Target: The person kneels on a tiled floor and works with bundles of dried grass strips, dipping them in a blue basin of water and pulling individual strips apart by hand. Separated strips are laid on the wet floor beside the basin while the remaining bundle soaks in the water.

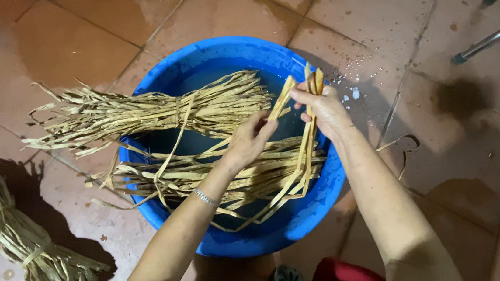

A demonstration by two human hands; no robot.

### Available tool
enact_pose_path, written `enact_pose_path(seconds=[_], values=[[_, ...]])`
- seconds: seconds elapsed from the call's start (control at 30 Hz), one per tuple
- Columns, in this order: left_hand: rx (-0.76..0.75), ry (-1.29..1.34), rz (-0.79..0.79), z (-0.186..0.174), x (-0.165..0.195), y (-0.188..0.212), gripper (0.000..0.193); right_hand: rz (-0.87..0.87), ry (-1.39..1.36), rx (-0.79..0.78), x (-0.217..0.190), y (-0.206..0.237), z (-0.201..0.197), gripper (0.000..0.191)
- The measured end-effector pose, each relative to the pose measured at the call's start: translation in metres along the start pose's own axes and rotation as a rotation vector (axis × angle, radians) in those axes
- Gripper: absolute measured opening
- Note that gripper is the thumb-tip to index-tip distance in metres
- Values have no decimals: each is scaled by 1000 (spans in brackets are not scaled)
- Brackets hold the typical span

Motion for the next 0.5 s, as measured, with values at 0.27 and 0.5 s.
enact_pose_path(seconds=[0.27, 0.5], values=[[123, -62, 72, 24, 32, -48, 38, -128, -97, -46, -21, 13, 43, 20], [106, -118, 160, 45, 48, -43, 37, -179, -302, 165, -15, -4, 29, 21]])
Point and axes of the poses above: each hand's wrist, its own y-axis away from the middle knuckle, its own z-axis out of the palm, x = y × z, the point moved 6 cm from there along -y, towards the middle knuckle, and after that the axes turned 4 degrees about -z, right-handed, at the moved point
